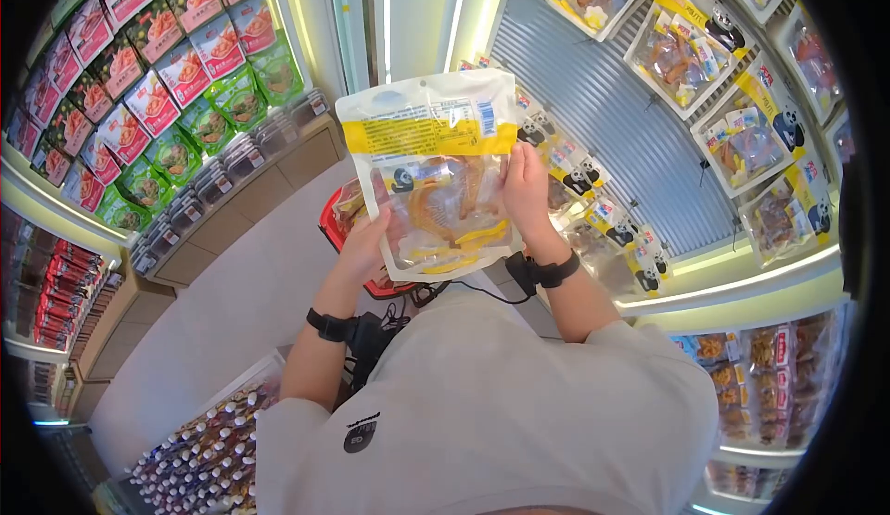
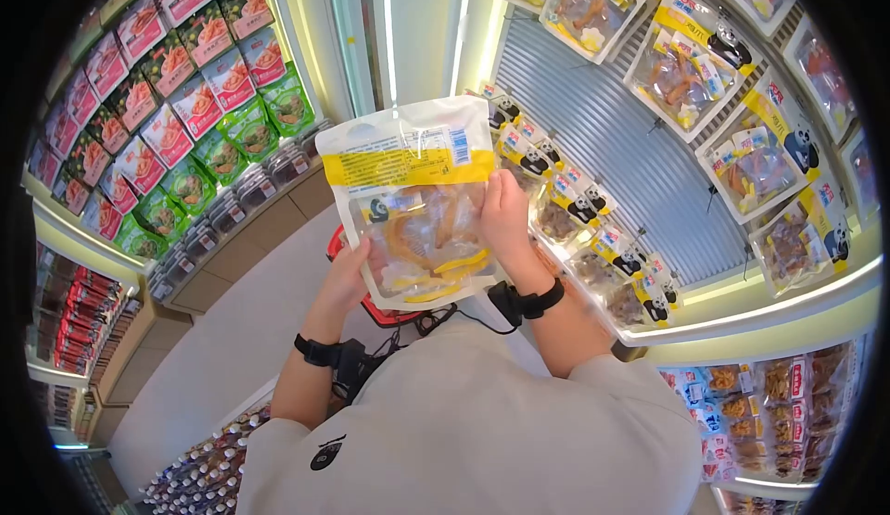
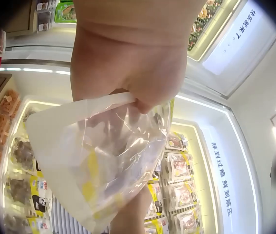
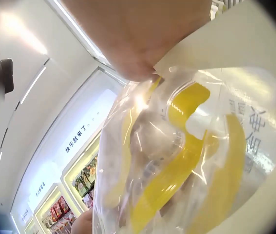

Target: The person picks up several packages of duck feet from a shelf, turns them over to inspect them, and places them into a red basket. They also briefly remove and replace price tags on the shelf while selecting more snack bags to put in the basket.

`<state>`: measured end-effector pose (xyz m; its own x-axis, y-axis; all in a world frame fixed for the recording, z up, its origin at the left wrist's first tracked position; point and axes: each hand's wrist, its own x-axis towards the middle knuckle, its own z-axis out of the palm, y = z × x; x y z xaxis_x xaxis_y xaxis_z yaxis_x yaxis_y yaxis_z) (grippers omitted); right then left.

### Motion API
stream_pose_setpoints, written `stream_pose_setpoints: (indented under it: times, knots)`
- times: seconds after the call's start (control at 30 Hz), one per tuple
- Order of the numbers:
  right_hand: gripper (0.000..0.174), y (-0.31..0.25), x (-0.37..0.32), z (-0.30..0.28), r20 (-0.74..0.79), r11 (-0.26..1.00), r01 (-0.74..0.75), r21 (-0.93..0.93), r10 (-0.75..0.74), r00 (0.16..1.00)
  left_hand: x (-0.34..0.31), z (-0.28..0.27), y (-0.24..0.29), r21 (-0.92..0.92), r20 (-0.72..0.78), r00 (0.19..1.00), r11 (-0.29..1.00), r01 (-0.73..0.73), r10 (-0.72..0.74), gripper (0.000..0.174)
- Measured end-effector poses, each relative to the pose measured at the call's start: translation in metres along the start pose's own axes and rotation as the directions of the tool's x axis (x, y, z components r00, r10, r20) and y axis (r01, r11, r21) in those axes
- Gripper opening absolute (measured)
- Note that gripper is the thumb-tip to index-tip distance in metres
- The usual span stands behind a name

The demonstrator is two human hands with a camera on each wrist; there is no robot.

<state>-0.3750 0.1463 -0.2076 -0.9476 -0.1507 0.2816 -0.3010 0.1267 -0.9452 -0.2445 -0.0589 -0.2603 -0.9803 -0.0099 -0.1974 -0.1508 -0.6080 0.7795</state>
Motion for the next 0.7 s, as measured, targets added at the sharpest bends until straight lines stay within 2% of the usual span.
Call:
stream_pose_setpoints:
  times: [0.03, 0.13, 0.23, 0.27, 0.3, 0.33, 0.37, 0.43, 0.57, 0.63, 0.7]
  knots:
    - [0.026, 0.001, -0.002, 0.001, 0.001, 0.999, 0.046, -0.017, -0.046, 0.999, 0.001, -0.005, 0.001, 0.013, -0.001, 1.0, 1.0, 0.007, -0.007, 0.035]
    - [0.025, 0.004, 0.004, 0.01, 0.038, 0.996, 0.019, 0.085, -0.023, 0.999, 0.001, -0.016, 0.008, 0.052, 0.05, 0.999, 0.998, -0.022, 0.019, 0.035]
    - [0.024, 0.001, 0.018, 0.027, 0.041, 0.996, 0.048, 0.073, -0.051, 0.998, 0.005, -0.023, 0.019, 0.055, 0.059, 0.997, 0.998, -0.043, 0.039, 0.035]
    - [0.024, 0.003, 0.023, 0.032, 0.046, 0.995, 0.043, 0.087, -0.048, 0.998, 0.01, -0.025, 0.021, 0.072, -0.013, 0.999, 0.996, -0.048, 0.049, 0.033]
    - [0.023, 0.006, 0.03, 0.037, 0.098, 0.987, -0.049, 0.153, 0.035, 0.995, 0.015, -0.027, 0.025, 0.09, -0.083, 0.995, 0.994, -0.055, 0.063, 0.032]
    - [0.022, 0.009, 0.037, 0.042, 0.156, 0.967, -0.144, 0.212, 0.112, 0.981, 0.02, -0.028, 0.028, 0.099, -0.093, 0.993, 0.993, -0.058, 0.067, 0.032]
    - [0.022, 0.018, 0.047, 0.047, 0.162, 0.964, -0.145, 0.222, 0.11, 0.981, 0.025, -0.028, 0.031, 0.086, -0.132, 0.985, 0.991, -0.104, 0.115, 0.032]
    - [0.023, 0.04, 0.067, 0.059, 0.287, 0.958, -0.097, 0.268, 0.017, 0.958, 0.038, -0.031, 0.04, 0.083, -0.176, 0.97, 0.985, -0.154, 0.166, 0.032]
    - [0.025, 0.051, 0.104, 0.078, 0.252, 0.924, -0.167, 0.345, 0.08, 0.964, 0.08, -0.038, 0.061, 0.143, -0.207, 0.943, 0.962, -0.233, 0.259, 0.032]
    - [0.027, 0.045, 0.123, 0.08, 0.206, 0.962, -0.051, 0.268, -0.005, 0.978, 0.103, -0.047, 0.07, 0.188, -0.198, 0.931, 0.944, -0.272, 0.307, 0.031]
    - [0.027, 0.052, 0.145, 0.088, 0.212, 0.957, -0.052, 0.287, -0.01, 0.977, 0.122, -0.057, 0.083, 0.189, -0.119, 0.962, 0.957, -0.222, 0.247, 0.033]
